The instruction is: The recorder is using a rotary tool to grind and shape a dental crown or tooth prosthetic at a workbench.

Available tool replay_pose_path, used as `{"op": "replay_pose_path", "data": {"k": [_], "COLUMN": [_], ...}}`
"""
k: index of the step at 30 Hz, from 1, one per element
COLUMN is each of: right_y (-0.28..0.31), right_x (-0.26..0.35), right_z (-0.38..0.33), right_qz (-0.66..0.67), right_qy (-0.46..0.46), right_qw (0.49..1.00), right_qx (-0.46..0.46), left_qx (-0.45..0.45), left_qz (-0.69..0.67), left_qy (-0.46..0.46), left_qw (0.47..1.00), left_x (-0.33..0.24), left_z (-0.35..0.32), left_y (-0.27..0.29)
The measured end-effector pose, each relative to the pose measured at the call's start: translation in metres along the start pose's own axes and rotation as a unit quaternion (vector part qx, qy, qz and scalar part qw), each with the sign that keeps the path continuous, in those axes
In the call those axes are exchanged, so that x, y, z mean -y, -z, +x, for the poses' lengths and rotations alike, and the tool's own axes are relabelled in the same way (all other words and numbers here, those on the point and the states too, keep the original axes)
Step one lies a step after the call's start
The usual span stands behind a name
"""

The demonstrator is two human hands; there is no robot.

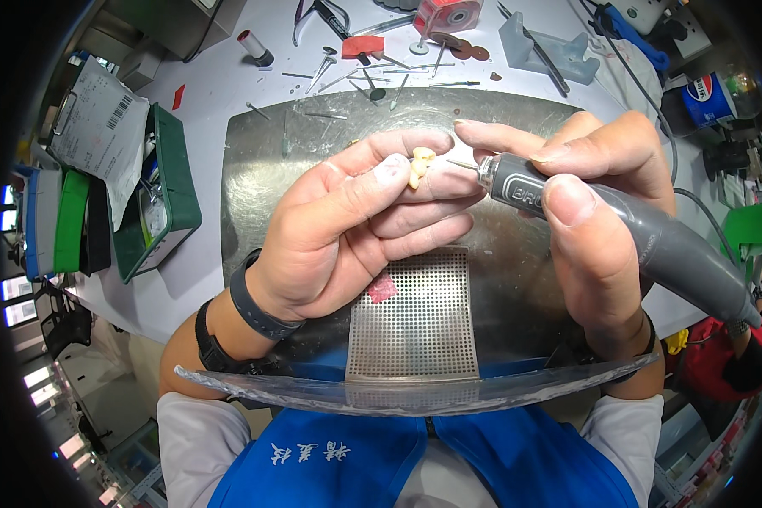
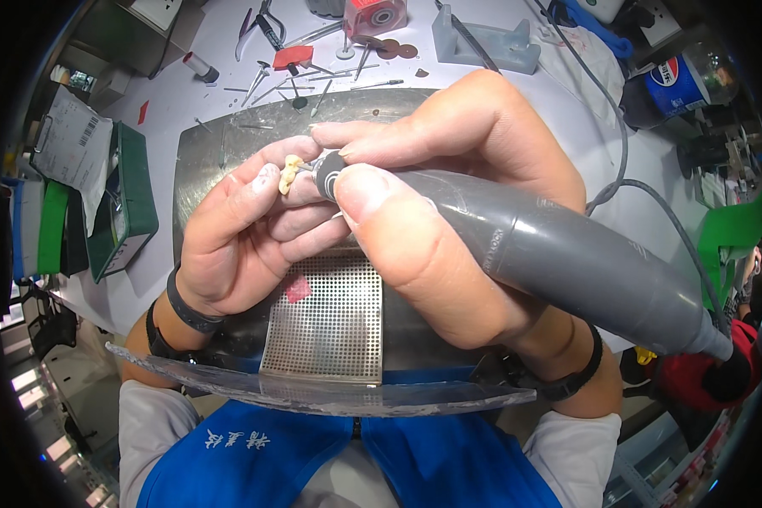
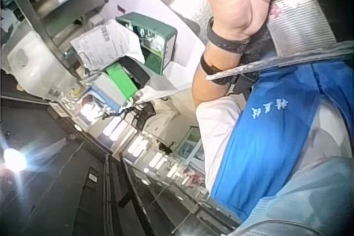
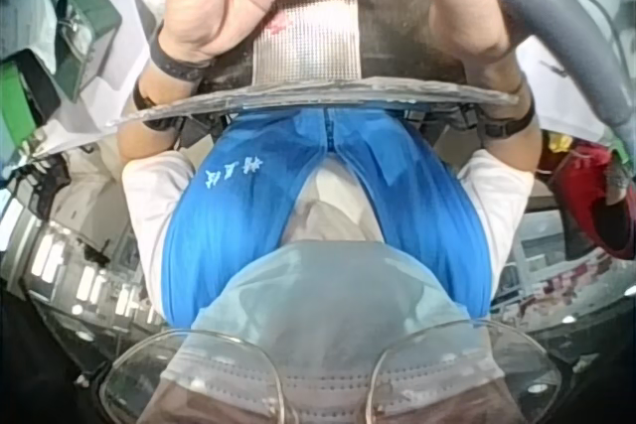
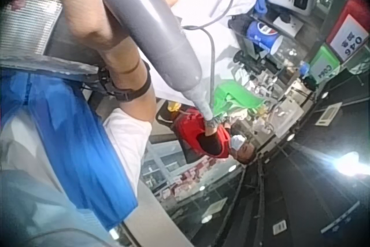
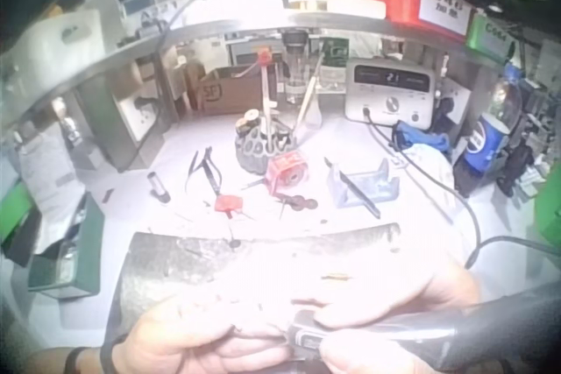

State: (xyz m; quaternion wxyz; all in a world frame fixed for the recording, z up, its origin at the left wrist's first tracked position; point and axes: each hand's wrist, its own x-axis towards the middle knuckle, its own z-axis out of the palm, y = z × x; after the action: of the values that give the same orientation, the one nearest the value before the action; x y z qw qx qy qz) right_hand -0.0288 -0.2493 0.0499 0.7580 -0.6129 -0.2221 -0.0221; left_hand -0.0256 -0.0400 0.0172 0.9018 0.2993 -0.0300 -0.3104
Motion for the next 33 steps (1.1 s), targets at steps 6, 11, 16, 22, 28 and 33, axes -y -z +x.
{"op": "replay_pose_path", "data": {"k": [6,11,16,22,28,33], "right_y": [0.007,0.008,0.007,0.004,-0.007,-0.007], "right_x": [-0.002,-0.004,-0.006,-0.005,0.002,0.006], "right_z": [0.001,0.002,0.003,0.002,-0.003,-0.005], "right_qz": [-0.043,-0.069,-0.068,-0.077,-0.014,-0.03], "right_qy": [0.022,0.051,0.055,0.049,0.008,0.015], "right_qw": [0.999,0.995,0.995,0.995,1.0,0.999], "right_qx": [0.022,0.049,0.037,0.034,0.021,0.024], "left_qx": [-0.006,0.029,0.035,-0.037,-0.034,-0.033], "left_qz": [0.028,0.059,0.049,0.083,0.096,0.105], "left_qy": [0.013,-0.018,-0.027,0.015,0.028,0.032], "left_qw": [0.999,0.998,0.998,0.996,0.994,0.993], "left_x": [-0.001,0.005,0.001,-0.001,0.0,-0.001], "left_z": [-0.001,0.001,-0.001,-0.003,-0.004,-0.004], "left_y": [-0.003,0.012,0.006,-0.005,-0.007,-0.01]}}
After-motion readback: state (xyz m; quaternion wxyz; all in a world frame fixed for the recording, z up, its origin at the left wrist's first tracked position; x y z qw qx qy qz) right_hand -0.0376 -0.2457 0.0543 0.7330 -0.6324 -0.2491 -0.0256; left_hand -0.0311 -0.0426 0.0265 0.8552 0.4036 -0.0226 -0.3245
